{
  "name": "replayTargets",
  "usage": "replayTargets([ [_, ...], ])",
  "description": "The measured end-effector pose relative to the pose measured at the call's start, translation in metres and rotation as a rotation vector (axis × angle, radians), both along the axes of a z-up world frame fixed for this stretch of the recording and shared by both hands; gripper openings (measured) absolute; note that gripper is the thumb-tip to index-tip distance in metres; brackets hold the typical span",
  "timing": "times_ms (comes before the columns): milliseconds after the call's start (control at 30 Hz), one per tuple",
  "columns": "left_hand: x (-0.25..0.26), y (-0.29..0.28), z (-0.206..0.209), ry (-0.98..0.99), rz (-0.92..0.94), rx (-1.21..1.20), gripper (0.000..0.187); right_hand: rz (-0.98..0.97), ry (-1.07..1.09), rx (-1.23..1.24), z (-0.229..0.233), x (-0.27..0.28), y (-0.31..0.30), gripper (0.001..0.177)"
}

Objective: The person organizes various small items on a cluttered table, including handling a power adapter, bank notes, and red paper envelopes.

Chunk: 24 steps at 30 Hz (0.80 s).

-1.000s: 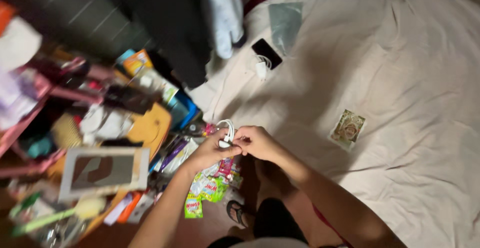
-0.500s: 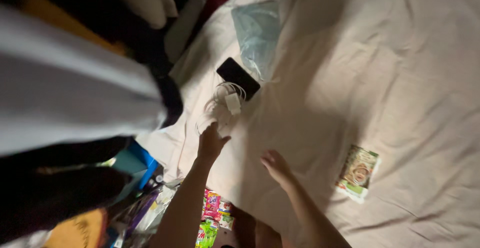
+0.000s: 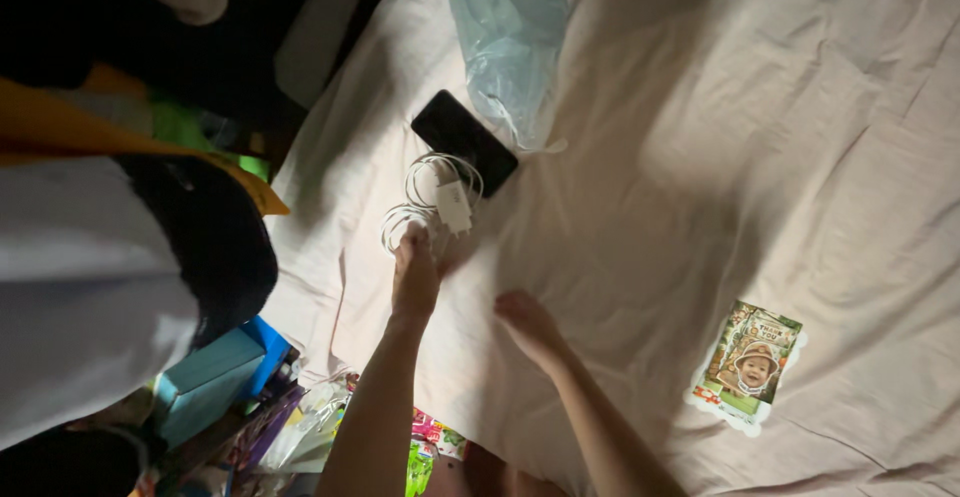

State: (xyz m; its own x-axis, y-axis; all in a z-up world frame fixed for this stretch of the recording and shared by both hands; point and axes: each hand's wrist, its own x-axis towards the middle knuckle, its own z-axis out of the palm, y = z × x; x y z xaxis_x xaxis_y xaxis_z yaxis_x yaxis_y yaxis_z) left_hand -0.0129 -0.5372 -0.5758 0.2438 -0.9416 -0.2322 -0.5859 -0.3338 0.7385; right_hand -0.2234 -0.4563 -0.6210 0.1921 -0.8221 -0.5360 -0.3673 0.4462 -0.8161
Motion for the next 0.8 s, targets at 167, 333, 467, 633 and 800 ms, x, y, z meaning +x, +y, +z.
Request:
replayTargets([
  [167,0.001,-0.001,0.034,-0.393,-0.140,0.040,0.090,-0.030,0.006,0.082,0.038,0.016,-0.033,0.026],
  [333,0.007,0.030,0.037,-0.347,-0.044,-0.003,0.096,-0.205,-0.144,0.221,0.046,0.021,-0.018,0.024],
  [467,0.017,0.108,0.040,-0.218,0.100,-0.036,0.085,-0.202,-0.137,0.213,0.059,0.034,0.020,0.023],
  [633,0.028,0.263,0.099,-0.150,0.137,0.130,0.079,-0.037,-0.246,0.257,0.113,0.108,0.039,0.027],
  [800,0.088,0.349,0.194,-0.080,0.263,-0.051,0.059,0.183,-0.364,0.271,0.177,0.200,0.045,0.031],
])
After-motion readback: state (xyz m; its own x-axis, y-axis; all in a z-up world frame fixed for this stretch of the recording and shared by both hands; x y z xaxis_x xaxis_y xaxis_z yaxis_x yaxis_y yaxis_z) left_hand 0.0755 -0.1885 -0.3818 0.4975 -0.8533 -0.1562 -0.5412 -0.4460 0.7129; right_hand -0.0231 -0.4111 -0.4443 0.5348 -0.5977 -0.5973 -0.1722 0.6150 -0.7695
